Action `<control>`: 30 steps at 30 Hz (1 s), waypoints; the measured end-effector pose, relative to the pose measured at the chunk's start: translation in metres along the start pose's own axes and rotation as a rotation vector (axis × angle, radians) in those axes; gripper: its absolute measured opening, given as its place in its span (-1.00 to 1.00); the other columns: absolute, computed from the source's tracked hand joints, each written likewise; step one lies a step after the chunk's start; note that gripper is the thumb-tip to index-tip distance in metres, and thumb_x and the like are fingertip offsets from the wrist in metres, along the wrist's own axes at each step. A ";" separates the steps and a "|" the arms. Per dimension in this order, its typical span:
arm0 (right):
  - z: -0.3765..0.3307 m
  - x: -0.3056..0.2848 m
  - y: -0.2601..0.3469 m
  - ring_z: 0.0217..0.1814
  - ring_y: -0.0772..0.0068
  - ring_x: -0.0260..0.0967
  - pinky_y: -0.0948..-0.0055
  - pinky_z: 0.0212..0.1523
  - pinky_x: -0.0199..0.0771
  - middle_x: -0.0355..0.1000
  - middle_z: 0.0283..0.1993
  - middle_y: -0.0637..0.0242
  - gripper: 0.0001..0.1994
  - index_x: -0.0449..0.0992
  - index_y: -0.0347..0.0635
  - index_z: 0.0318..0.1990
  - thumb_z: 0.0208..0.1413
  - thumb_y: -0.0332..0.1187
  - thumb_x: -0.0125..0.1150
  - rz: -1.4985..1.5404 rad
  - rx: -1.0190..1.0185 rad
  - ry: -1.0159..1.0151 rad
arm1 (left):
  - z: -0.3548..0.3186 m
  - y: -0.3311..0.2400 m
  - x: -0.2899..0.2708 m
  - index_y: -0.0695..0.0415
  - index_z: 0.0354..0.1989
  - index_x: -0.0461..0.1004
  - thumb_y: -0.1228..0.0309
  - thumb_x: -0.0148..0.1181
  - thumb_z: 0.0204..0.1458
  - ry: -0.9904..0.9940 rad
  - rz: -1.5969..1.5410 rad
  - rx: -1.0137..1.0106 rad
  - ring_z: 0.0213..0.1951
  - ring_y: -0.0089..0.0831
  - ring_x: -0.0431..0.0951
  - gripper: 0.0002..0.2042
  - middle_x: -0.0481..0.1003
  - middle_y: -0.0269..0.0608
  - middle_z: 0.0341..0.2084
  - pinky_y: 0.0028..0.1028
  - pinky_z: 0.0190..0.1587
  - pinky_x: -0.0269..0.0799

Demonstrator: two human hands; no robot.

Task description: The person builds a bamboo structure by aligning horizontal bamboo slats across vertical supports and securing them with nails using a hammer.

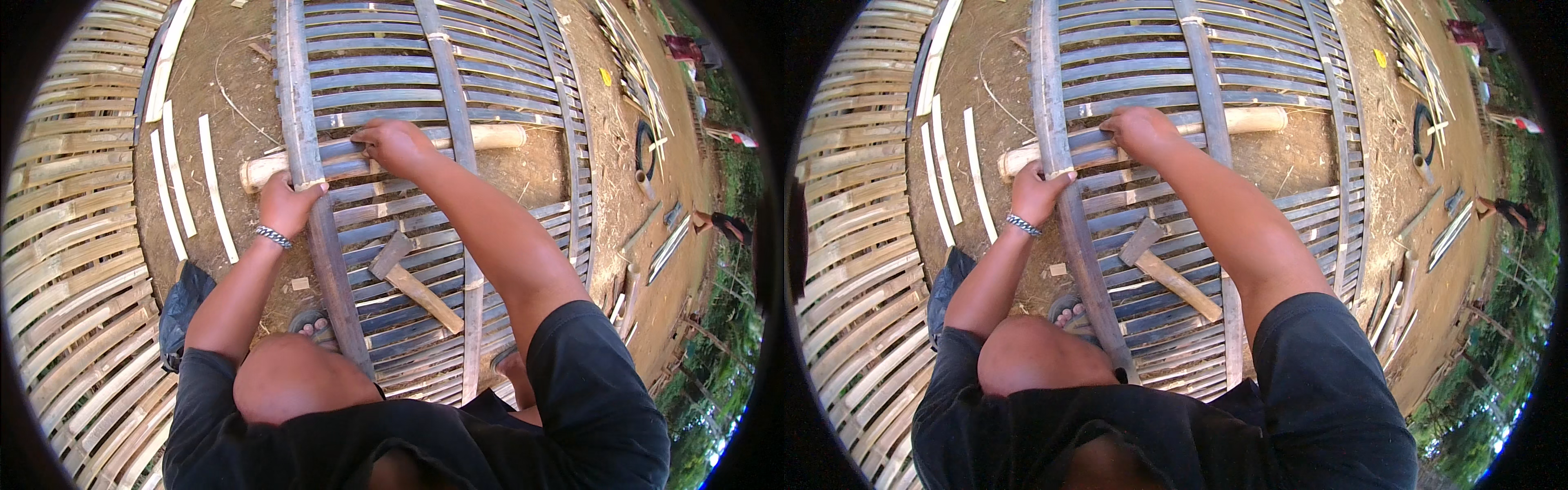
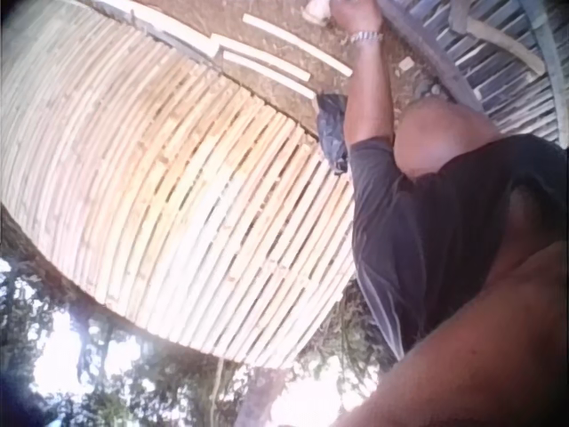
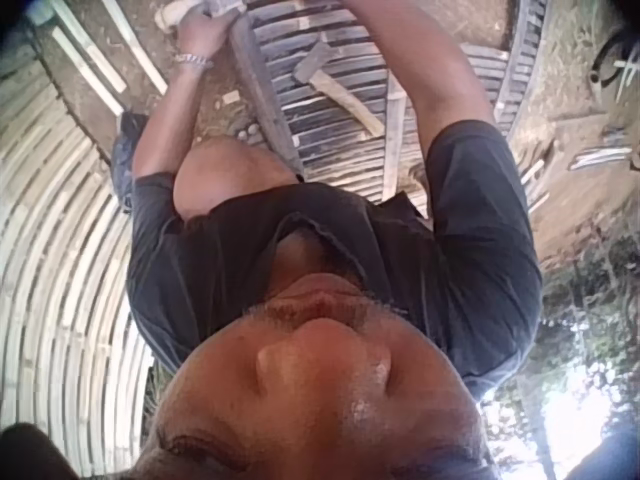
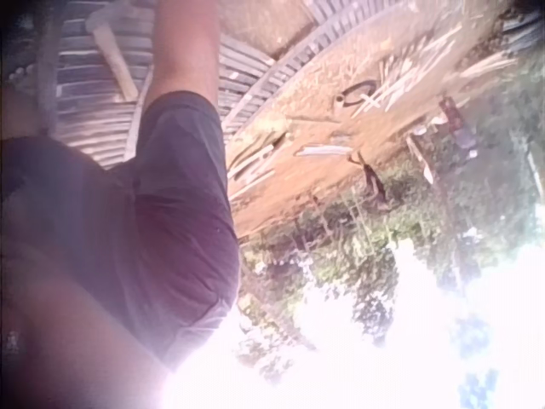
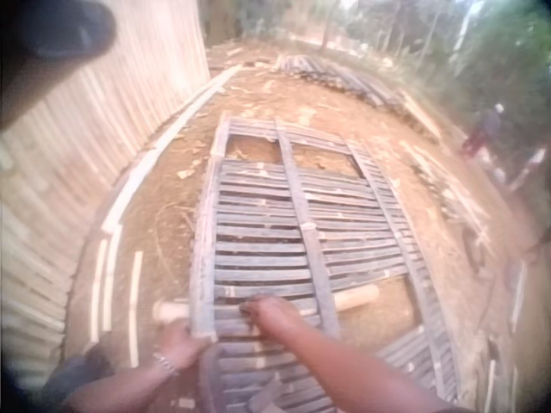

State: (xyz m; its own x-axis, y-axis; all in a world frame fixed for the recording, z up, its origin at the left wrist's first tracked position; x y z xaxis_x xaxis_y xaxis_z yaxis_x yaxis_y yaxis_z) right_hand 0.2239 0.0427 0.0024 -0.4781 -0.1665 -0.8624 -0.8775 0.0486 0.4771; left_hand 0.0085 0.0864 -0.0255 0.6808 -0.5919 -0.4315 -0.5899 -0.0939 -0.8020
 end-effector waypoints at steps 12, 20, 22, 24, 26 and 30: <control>0.000 0.005 -0.004 0.03 0.12 0.51 0.18 0.03 0.53 0.54 -0.02 0.31 -0.69 0.66 0.04 -0.01 0.04 -0.36 0.32 -0.009 -0.032 -0.057 | -0.005 -0.002 0.003 0.33 -0.32 0.64 0.29 0.46 -0.10 -0.073 -0.023 -0.001 -0.42 -0.29 0.68 -0.69 0.65 -0.01 -0.48 -0.35 -0.28 0.54; 0.002 0.002 0.003 0.03 0.10 0.50 0.17 0.04 0.51 0.54 -0.03 0.29 -0.68 0.65 0.01 -0.01 0.03 -0.34 0.34 0.017 0.006 -0.015 | -0.005 0.031 0.010 0.33 -0.32 0.64 0.29 0.44 -0.05 -0.140 -0.340 -0.241 -0.46 -0.34 0.64 -0.70 0.65 -0.04 -0.45 -0.38 -0.32 0.51; 0.000 0.000 0.001 0.03 0.08 0.50 0.17 0.04 0.51 0.54 -0.03 0.28 -0.69 0.65 0.00 -0.02 0.03 -0.34 0.34 0.024 0.016 -0.022 | -0.005 0.031 0.010 0.33 -0.31 0.64 0.31 0.44 -0.03 -0.137 -0.333 -0.229 -0.44 -0.37 0.63 -0.71 0.65 -0.06 -0.45 -0.40 -0.32 0.50; -0.002 0.001 -0.002 0.03 0.06 0.50 0.16 0.04 0.52 0.54 -0.03 0.27 -0.69 0.65 -0.02 -0.03 0.03 -0.33 0.34 0.030 0.022 -0.042 | -0.007 0.026 0.005 0.35 -0.25 0.62 0.31 0.44 -0.01 -0.171 -0.218 -0.155 -0.42 -0.39 0.63 -0.69 0.64 -0.07 -0.41 -0.41 -0.32 0.50; -0.005 0.001 -0.006 0.03 0.05 0.49 0.16 0.04 0.52 0.54 -0.03 0.24 -0.69 0.65 -0.03 -0.02 0.02 -0.35 0.33 0.053 0.023 -0.072 | -0.015 0.016 -0.002 0.37 -0.13 0.58 0.30 0.44 0.01 -0.239 0.003 -0.017 -0.40 -0.39 0.63 -0.62 0.62 -0.06 -0.31 -0.42 -0.32 0.51; -0.010 0.002 -0.004 0.03 0.04 0.49 0.18 0.06 0.52 0.54 -0.02 0.21 -0.66 0.62 -0.07 0.00 0.02 -0.37 0.34 0.056 0.046 -0.128 | -0.022 0.004 -0.009 0.31 0.22 0.38 0.13 0.47 -0.04 -0.329 -0.121 -0.027 -0.35 -0.32 0.60 -0.29 0.42 0.04 -0.03 -0.33 -0.21 0.51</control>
State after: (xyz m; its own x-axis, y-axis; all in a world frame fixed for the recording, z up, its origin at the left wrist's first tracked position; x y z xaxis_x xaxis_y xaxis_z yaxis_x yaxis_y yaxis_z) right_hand 0.2270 0.0320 0.0008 -0.5247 -0.0351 -0.8505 -0.8486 0.1003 0.5194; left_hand -0.0096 0.0738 -0.0158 0.8474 -0.2857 -0.4476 -0.5048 -0.1716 -0.8460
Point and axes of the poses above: each hand's wrist, its own z-axis towards the middle knuckle, its own x-axis out of the palm, y = z × x, the point moved 7 cm from there along z, towards the middle knuckle
